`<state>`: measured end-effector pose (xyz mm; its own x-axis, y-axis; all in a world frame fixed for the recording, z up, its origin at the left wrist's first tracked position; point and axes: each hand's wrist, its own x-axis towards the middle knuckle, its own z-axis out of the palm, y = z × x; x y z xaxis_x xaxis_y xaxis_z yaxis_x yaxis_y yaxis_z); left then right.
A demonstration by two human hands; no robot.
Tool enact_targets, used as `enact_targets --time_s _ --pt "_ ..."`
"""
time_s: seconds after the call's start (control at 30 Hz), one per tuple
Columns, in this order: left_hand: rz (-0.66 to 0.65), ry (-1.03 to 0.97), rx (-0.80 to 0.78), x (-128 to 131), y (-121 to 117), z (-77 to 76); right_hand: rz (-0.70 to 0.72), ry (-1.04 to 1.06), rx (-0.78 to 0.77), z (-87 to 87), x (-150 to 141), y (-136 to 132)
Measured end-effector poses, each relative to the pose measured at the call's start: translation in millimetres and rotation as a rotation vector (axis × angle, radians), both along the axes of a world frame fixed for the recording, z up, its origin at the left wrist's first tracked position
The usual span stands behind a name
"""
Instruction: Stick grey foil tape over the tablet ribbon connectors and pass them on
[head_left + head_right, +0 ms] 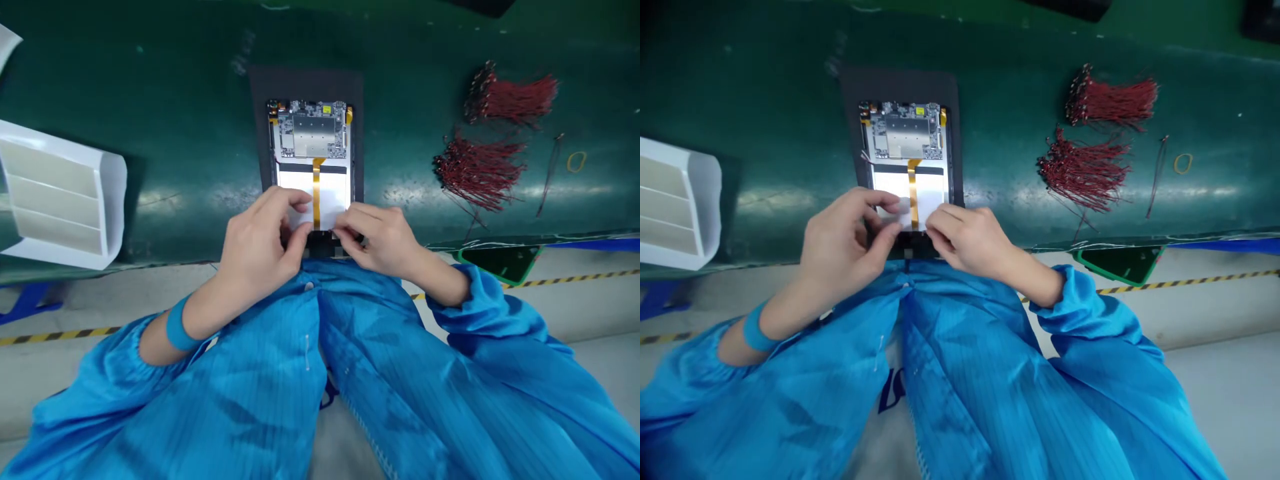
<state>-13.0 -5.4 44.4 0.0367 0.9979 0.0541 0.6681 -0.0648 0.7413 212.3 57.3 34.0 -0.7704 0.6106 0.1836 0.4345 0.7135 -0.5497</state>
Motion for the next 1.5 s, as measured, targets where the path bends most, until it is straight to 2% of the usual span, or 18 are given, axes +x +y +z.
enact_targets --time_s 0.1,0.2,0.37,0.57,0.67,0.9,1.03,1.2,1.33,1.5 --pt "-0.007 0.095 0.191 -8 -15 -16.0 -0.047 0.03 -0.06 -11.0 4 -11" --pt "-0.046 0.128 0.281 -10 -30 -32.1 -0.095 0.015 -0.075 -17.1 5 -20" --pt "-0.063 0.196 0.376 -2 -52 -49.3 -0.104 0.029 -0.052 -21.6 4 -29" --pt "-0.079 0.201 0.387 0 -57 -62.9 -0.108 -0.021 0.005 -26.9 2 -35" --pt "-0.093 0.205 0.373 2 -56 -63.7 -0.109 -0.068 0.01 -27.6 3 -35" --pt "-0.2 0.286 0.486 6 -50 -59.1 -0.059 -0.066 0.07 -28.9 6 -35" --pt "-0.238 0.32 0.481 6 -49 -58.0 -0.03 -0.093 0.081 -29.9 6 -35" --pt "-0.276 0.317 0.522 8 -43 -54.8 0.029 -0.069 0.195 -29.4 6 -34" --pt "-0.273 0.28 0.518 14 -38 -55.1 0.059 -0.139 0.293 -27.8 8 -31" --pt "-0.249 0.459 0.527 25 -43 -49.0 0.071 -0.153 0.337 -21.3 13 -29"
